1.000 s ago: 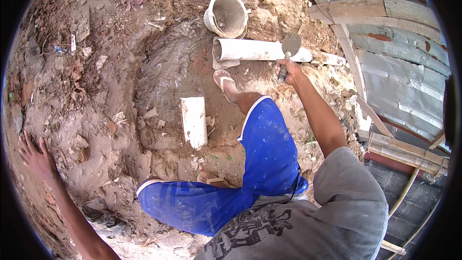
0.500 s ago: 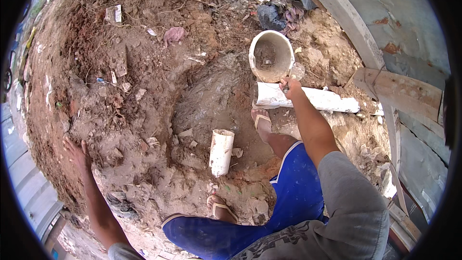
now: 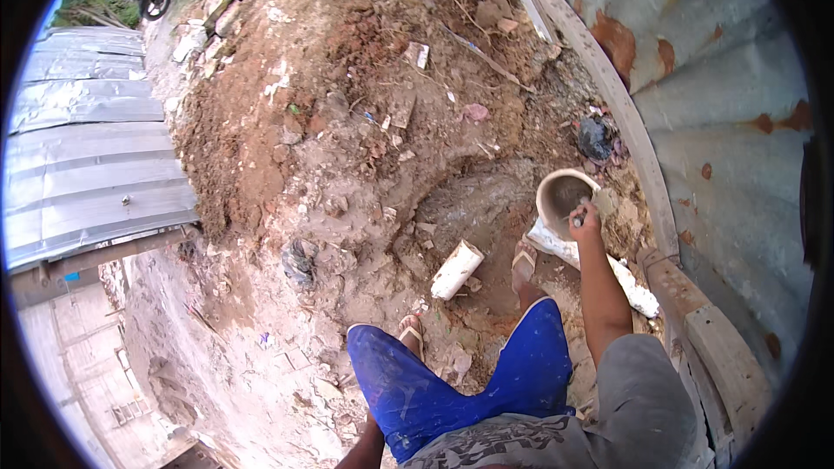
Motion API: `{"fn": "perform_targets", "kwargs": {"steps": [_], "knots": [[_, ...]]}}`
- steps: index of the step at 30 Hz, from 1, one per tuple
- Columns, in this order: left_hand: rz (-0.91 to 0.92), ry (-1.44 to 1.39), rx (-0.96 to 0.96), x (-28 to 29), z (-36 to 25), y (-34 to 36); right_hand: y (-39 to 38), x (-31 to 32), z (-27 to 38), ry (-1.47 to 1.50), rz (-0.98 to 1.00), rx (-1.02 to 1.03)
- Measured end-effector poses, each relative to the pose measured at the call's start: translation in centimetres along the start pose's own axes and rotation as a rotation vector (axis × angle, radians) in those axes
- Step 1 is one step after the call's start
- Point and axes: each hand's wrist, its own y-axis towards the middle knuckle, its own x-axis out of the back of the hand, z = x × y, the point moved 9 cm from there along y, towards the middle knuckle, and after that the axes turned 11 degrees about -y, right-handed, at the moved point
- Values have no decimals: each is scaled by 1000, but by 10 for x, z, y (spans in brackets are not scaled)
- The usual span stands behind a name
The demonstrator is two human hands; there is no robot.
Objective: The person uses a trowel to apply mortar to a section of white PVC pipe in a muddy pit and fits a replacement pipe section into place.
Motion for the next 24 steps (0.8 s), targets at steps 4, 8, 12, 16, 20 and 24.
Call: {"fn": "perform_targets", "kwargs": {"steps": [4,8,12,16,20,24], "knots": [[-95,-200,74,-63,31,-124,-89,-31,-21,-270,16,-80],[-68,181,-339,-119,-44,-198,-192,-76,-57,-425,69,-180],[-85,535,-1079,-268,-117,-284,-285,-116,-66,-516,192,-283],[-84,444,-861,-323,-55,-238,-410,-179,-88,-478,308,-475],[189,-190,-333,-351,5,-207,-490,-215,-105,-491,430,-511],[429,-467,-99,-345,19,-203,-540,-226,-144,-644,521,-576]]}}
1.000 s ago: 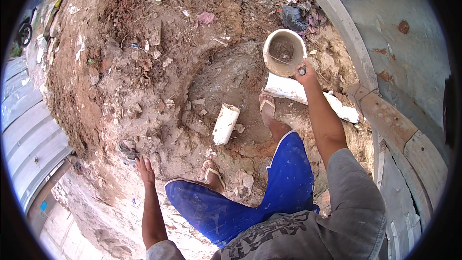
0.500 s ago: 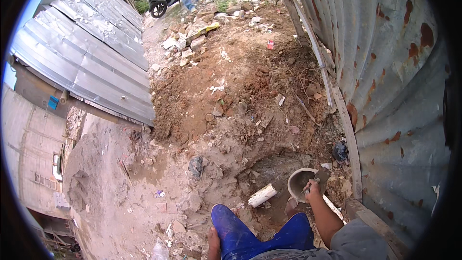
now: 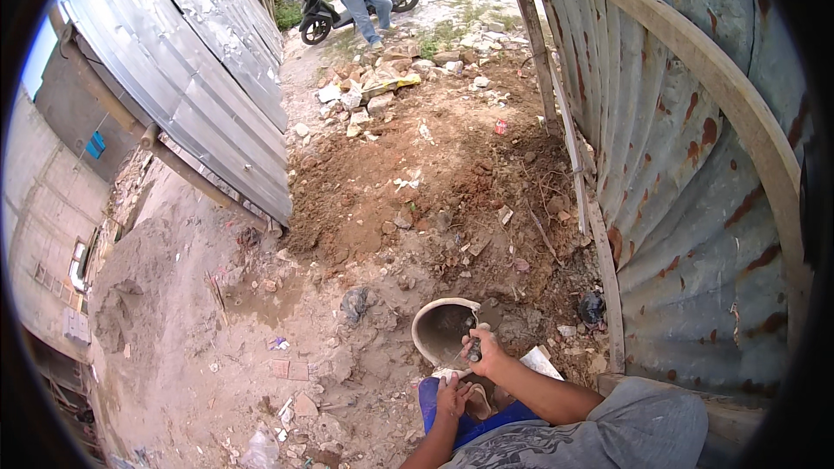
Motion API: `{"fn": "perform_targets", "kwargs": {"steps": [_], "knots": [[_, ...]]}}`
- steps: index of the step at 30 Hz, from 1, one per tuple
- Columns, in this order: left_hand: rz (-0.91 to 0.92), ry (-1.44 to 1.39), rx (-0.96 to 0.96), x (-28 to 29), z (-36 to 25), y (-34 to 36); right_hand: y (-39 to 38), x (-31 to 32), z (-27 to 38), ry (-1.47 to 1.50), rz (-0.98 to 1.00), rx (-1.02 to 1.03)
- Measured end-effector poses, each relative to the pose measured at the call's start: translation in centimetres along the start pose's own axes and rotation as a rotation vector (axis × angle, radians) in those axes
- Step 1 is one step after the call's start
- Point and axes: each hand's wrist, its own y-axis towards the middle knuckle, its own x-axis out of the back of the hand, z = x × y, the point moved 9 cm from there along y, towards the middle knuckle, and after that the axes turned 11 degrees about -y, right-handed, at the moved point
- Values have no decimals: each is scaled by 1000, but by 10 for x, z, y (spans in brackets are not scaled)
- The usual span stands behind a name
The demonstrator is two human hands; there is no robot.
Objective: The person uses a trowel to apply mortar to a section of white PVC pipe in a muddy pit and fits a replacement pipe section into place.
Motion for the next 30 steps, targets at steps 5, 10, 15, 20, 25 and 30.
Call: {"fn": "perform_targets", "kwargs": {"steps": [5,10,15,20,25,30], "knots": [[120,-189,57,10,-17,20,-2,-22,-26,-22,56,-18],[-69,21,222,81,6,49,1,-7,-48,-38,19,-76],[-336,182,-47,91,-31,37,-11,8,-44,-194,111,-72],[-689,591,-151,118,-72,13,4,140,-16,-407,-339,44],[-632,1825,11,225,-127,40,29,274,-12,-517,-514,-165],[-318,2331,-56,202,-117,40,22,510,58,-429,-711,-319]]}}
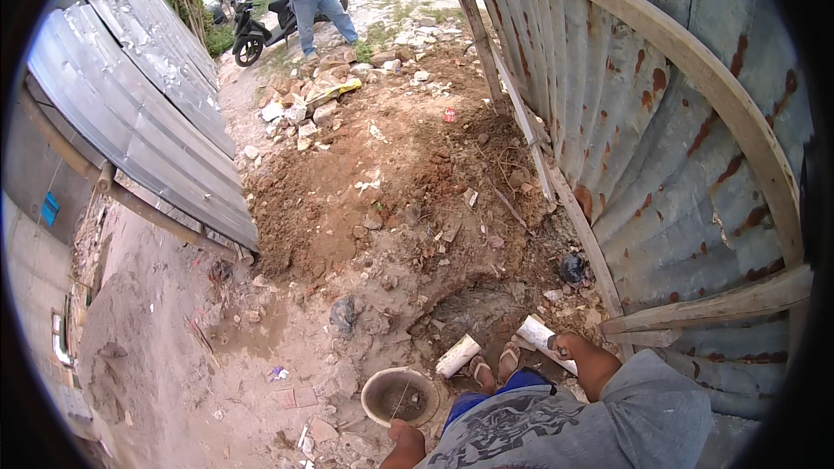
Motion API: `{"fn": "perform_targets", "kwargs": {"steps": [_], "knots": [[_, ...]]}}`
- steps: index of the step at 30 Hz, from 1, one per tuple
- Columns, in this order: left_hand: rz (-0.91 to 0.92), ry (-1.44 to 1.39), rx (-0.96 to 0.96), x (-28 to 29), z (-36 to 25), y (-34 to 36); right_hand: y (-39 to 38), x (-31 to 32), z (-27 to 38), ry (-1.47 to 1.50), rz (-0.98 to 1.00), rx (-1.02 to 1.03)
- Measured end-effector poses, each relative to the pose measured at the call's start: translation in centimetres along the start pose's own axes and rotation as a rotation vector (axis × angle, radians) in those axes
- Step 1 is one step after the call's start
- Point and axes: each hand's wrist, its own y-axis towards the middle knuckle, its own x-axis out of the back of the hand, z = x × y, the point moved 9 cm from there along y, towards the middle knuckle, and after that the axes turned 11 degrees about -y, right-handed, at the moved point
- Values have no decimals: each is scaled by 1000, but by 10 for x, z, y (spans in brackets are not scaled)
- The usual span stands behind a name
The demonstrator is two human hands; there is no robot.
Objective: The person uses a trowel to apply mortar to a section of white PVC pipe in a muddy pit and fits a replacement pipe section into place.
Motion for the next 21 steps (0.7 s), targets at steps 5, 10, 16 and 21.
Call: {"fn": "perform_targets", "kwargs": {"steps": [5,10,16,21], "knots": [[413,683,-230,-8,123,-85,-36,-115,-20,-523,-220,283],[311,709,-398,4,101,-105,-24,-85,3,-1138,-270,410],[97,437,-573,-25,100,-88,-36,-77,12,-608,-311,488],[248,229,-311,-26,90,-87,-89,-89,43,-1226,-552,749]]}}
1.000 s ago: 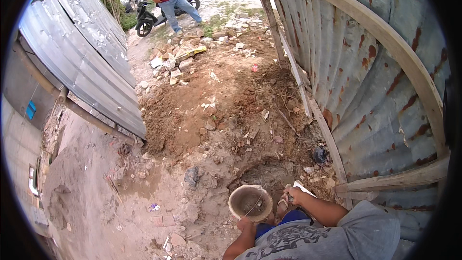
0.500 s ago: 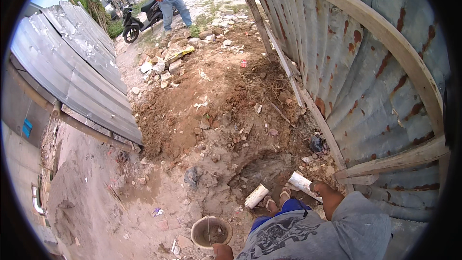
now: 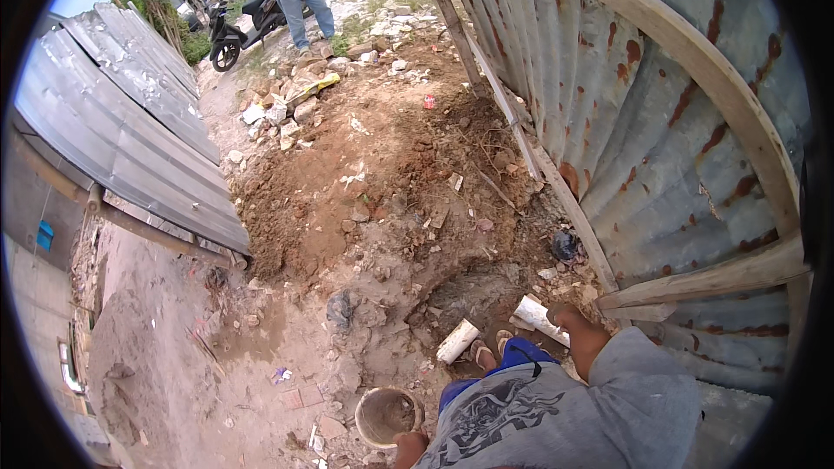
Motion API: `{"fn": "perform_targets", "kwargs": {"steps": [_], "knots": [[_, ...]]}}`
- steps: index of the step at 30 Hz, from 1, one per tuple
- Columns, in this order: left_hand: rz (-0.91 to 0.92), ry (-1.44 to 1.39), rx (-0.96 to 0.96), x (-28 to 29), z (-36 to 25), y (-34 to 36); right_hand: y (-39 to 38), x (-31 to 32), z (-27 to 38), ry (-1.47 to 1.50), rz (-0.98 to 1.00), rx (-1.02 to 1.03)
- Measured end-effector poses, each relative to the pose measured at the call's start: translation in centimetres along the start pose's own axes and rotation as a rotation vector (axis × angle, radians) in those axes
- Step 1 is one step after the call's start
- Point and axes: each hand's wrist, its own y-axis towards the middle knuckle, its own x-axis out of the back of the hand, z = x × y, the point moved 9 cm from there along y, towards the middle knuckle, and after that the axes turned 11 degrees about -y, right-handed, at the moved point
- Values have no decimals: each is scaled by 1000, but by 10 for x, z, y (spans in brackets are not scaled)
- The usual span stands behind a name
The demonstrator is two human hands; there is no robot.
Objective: The person uses a trowel to apply mortar to a section of white PVC pipe in a muddy pit and fits a replacement pipe section into place.
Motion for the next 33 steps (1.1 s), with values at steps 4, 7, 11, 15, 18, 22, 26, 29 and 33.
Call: {"fn": "perform_targets", "kwargs": {"steps": [4,7,11,15,18,22,26,29,33], "knots": [[-42,-145,-34,18,-20,-21,-11,20,-5,361,-60,-129],[-70,-206,-30,31,-30,-38,-5,31,28,29,-93,21],[-87,-251,6,37,-34,-65,-6,11,40,-43,-82,43],[-129,-292,-40,46,-60,-63,28,0,-16,-103,-73,-58],[-130,-314,49,34,-43,-88,7,-6,30,-155,9,49],[-139,-359,43,26,-64,-86,6,13,20,-191,-9,114],[-151,-395,108,16,-63,-104,0,1,48,77,111,58],[-172,-420,48,24,-91,-88,25,-7,15,-25,178,106],[-190,-419,49,33,-97,-87,4,22,28,684,18,-19]]}}
